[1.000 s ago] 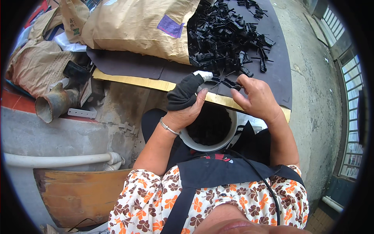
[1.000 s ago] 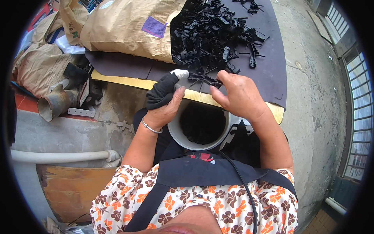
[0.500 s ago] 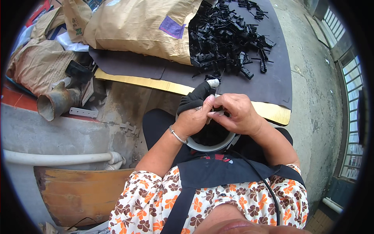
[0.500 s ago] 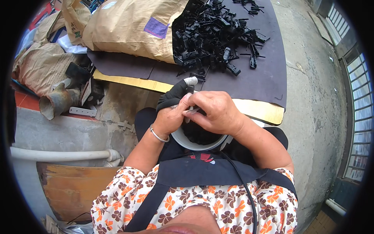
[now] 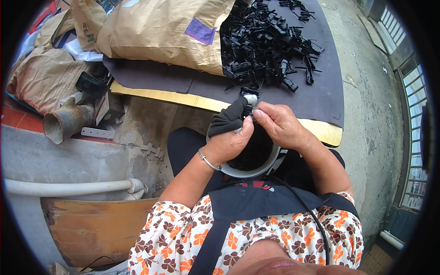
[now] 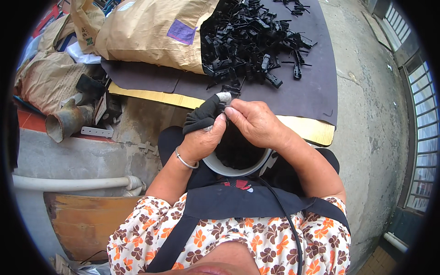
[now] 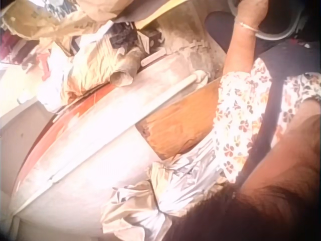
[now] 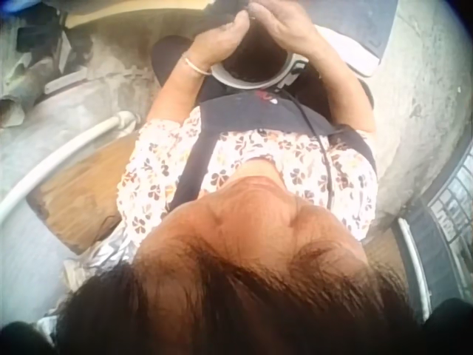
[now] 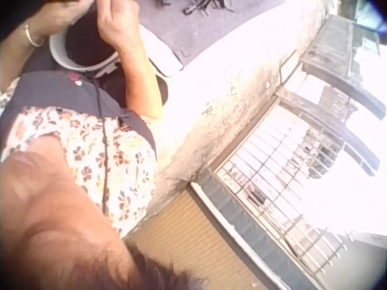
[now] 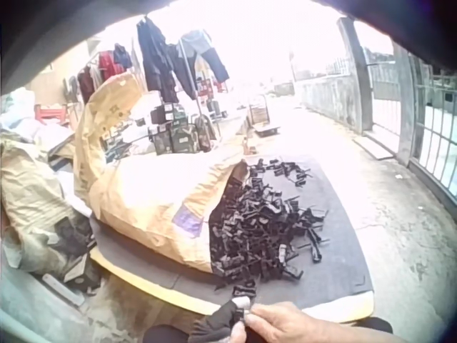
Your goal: The person inspects small black plastic components by hand, then sorts them into a bucket.
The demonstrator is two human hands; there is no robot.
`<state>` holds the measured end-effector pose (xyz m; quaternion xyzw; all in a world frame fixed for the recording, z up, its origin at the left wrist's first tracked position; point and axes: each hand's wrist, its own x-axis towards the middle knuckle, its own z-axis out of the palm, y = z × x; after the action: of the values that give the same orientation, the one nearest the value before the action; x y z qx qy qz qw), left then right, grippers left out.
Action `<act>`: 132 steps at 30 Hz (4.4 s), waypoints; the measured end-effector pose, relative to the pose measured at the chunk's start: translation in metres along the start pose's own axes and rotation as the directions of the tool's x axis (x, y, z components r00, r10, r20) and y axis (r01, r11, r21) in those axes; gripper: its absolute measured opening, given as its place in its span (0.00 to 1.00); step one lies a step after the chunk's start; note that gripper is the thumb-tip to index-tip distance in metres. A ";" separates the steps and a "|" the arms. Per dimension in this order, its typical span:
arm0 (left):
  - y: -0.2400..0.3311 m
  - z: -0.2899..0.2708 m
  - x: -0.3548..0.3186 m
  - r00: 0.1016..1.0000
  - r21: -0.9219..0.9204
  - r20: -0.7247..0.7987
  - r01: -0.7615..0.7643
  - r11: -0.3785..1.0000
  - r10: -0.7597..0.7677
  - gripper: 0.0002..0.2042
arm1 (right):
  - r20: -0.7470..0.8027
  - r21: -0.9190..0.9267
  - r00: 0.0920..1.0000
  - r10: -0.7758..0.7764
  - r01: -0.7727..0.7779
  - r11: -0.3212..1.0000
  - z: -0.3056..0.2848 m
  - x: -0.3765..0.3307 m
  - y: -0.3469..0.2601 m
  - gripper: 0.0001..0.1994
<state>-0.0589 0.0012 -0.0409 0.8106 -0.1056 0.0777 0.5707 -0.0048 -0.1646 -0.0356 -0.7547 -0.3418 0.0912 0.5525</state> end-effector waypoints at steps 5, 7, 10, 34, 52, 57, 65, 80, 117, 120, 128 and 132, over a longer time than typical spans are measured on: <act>-0.004 0.008 0.001 0.979 0.117 -0.110 -0.160 0.980 0.173 0.15 | -0.058 -0.086 0.998 0.013 -0.018 0.996 0.006 0.001 -0.003 0.12; 0.002 0.006 0.001 0.988 0.187 -0.079 -0.114 0.976 0.131 0.15 | -0.054 -0.047 0.998 0.041 -0.044 0.998 0.007 0.002 -0.003 0.11; 0.008 0.005 0.001 0.999 0.085 -0.021 -0.028 0.996 0.030 0.17 | -0.053 0.002 0.997 0.065 -0.065 0.998 0.004 -0.001 -0.004 0.10; 0.012 -0.011 0.004 0.984 -0.283 -0.070 0.136 0.949 -0.162 0.17 | -0.043 -0.026 0.998 0.045 -0.046 0.999 -0.008 0.000 0.007 0.04; 0.002 0.003 0.004 0.998 -0.031 0.004 -0.060 0.998 0.060 0.08 | 0.066 -0.020 0.996 0.068 -0.066 0.998 0.001 0.001 0.001 0.12; -0.004 0.001 -0.004 0.996 0.190 -0.002 -0.092 0.977 0.094 0.07 | 0.079 -0.037 0.985 0.154 -0.152 0.988 0.011 0.002 -0.001 0.13; 0.000 -0.021 -0.002 0.965 0.525 -0.042 -0.197 0.828 0.257 0.11 | -0.092 -0.592 0.996 -0.015 -0.043 0.805 -0.008 0.020 0.024 0.07; 0.004 -0.017 0.009 0.993 0.449 -0.112 0.077 0.890 -0.029 0.20 | -0.004 -0.852 0.916 -0.401 0.207 0.481 0.001 -0.006 0.004 0.11; 0.009 -0.001 0.001 0.980 -0.186 0.017 0.200 0.962 -0.200 0.15 | -0.086 0.007 0.996 0.021 -0.021 1.000 0.002 -0.004 0.002 0.11; 0.008 0.005 0.002 0.980 -0.146 0.017 0.199 0.969 -0.199 0.15 | -0.057 -0.055 0.998 -0.012 0.009 0.998 0.002 -0.003 0.005 0.11; 0.000 0.012 0.000 0.986 0.239 -0.105 -0.099 0.966 0.127 0.15 | -0.110 0.050 0.991 0.077 -0.072 0.996 0.017 0.000 0.011 0.10; 0.004 0.009 -0.001 0.971 0.402 -0.085 -0.170 0.899 0.222 0.16 | -0.143 0.140 0.986 0.086 -0.065 0.988 0.023 0.000 0.013 0.11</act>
<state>-0.0611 -0.0086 -0.0411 0.8868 -0.1320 0.2066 0.3916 -0.0116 -0.1486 -0.0560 -0.7328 -0.2638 0.0784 0.6223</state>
